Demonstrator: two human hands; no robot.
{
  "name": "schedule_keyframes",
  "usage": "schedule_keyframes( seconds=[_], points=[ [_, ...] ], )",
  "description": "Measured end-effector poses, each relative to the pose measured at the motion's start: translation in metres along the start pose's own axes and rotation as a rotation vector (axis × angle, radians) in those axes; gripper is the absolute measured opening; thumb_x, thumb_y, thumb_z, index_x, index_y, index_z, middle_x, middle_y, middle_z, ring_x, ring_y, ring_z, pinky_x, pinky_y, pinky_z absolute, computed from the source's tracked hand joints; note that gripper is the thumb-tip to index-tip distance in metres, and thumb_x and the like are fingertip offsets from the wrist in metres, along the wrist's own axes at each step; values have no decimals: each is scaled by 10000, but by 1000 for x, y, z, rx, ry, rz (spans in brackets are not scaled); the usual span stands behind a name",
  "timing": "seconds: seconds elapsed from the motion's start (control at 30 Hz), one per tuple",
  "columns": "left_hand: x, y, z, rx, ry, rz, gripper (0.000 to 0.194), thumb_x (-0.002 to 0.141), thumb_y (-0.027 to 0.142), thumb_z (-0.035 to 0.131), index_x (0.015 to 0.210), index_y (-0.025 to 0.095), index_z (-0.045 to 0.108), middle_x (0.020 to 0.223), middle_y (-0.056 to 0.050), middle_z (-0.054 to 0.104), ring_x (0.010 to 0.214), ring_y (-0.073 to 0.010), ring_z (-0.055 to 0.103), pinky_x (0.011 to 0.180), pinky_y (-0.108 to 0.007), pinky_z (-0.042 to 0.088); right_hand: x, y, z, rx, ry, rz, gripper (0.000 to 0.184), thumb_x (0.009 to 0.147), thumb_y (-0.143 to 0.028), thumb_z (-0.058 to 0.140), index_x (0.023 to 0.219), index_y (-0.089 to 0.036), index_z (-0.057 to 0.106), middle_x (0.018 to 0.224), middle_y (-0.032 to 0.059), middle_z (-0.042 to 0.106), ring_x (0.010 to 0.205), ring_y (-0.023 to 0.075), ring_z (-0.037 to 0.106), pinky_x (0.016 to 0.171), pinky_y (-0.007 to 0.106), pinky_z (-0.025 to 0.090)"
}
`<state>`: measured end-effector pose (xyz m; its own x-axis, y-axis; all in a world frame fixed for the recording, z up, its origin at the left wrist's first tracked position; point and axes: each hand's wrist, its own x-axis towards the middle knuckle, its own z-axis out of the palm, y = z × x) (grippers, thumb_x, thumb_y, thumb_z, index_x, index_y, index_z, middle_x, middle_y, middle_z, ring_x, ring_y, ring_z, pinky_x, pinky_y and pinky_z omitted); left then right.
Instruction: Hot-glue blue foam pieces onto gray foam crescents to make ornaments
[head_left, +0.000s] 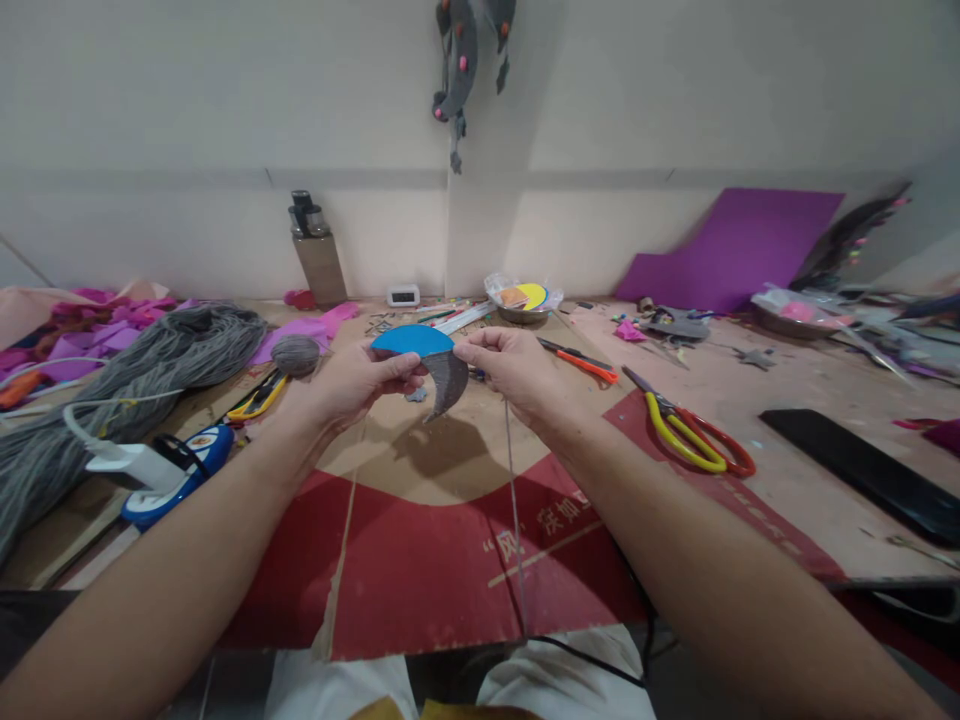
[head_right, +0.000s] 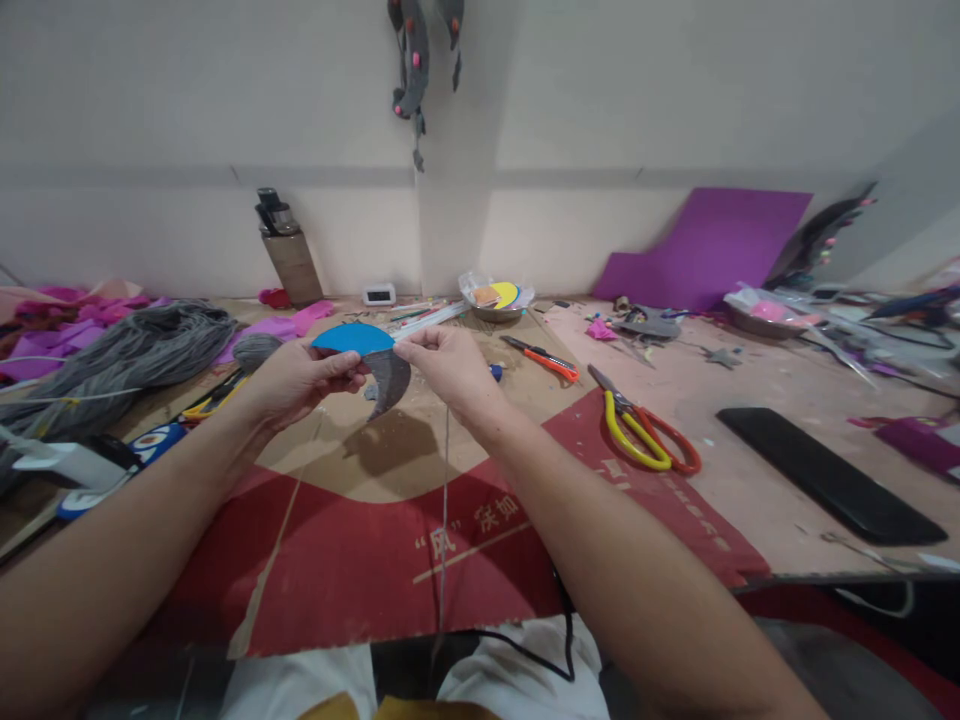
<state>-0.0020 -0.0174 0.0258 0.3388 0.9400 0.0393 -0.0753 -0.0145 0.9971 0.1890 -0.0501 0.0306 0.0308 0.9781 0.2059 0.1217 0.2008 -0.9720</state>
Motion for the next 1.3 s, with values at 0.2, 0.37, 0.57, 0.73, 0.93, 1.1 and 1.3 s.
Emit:
schedule_keyframes(
  seconds=[0.2, 0.37, 0.57, 0.73, 0.93, 1.1, 1.3],
  points=[
    [0, -1, -1, 18, -42, 17, 254, 629, 309, 809, 778, 129, 708, 718, -52, 686, 635, -135, 616, 637, -273, 515, 1, 2, 1, 24, -20, 2, 201, 681, -352, 665, 662, -168, 585, 594, -49, 479, 529, 66, 335, 520, 237, 272],
    [2, -4, -5, -65, -58, 25, 196, 634, 254, 799, 747, 131, 695, 652, -25, 656, 569, -104, 583, 568, -231, 480, 2, 3, 0, 68, -97, 5, 228, 706, -385, 657, 694, -166, 597, 599, -60, 448, 497, 56, 266, 490, 236, 222],
    [16, -14, -23, 153, 129, 77, 249, 645, 345, 779, 665, 120, 675, 673, -58, 677, 554, -108, 577, 519, -217, 446, 11, 18, 0, -162, -91, -36, 215, 815, -381, 556, 770, -178, 612, 558, -70, 383, 499, 76, 303, 495, 225, 261],
    [26, -19, -43, 459, 330, 198, 268, 671, 403, 724, 690, 138, 692, 655, -62, 689, 512, -127, 567, 531, -254, 474, 5, 21, 6, -197, -221, 71, 205, 833, -343, 525, 800, -174, 636, 518, -78, 318, 452, 73, 278, 427, 206, 210],
    [35, -24, -54, 259, 373, 200, 305, 621, 401, 748, 687, 113, 670, 664, -73, 681, 548, -135, 605, 587, -271, 510, -29, 24, -11, -313, -430, 138, 223, 832, -320, 501, 840, -169, 664, 544, -65, 384, 447, 70, 335, 419, 191, 263],
    [39, -27, -52, 168, 366, 220, 283, 622, 375, 754, 689, 115, 664, 678, -69, 683, 575, -134, 626, 578, -247, 509, -55, 19, -55, -479, -525, 25, 319, 833, -430, 526, 856, -170, 709, 677, 0, 584, 625, 126, 511, 574, 239, 391],
    [38, -29, -44, 195, 324, 231, 250, 639, 350, 745, 713, 122, 675, 687, -68, 694, 564, -133, 627, 557, -238, 496, -36, 22, -78, -777, 83, 127, 306, 830, -437, 523, 714, -183, 649, 595, 7, 547, 594, 144, 486, 547, 259, 316]
  ],
)
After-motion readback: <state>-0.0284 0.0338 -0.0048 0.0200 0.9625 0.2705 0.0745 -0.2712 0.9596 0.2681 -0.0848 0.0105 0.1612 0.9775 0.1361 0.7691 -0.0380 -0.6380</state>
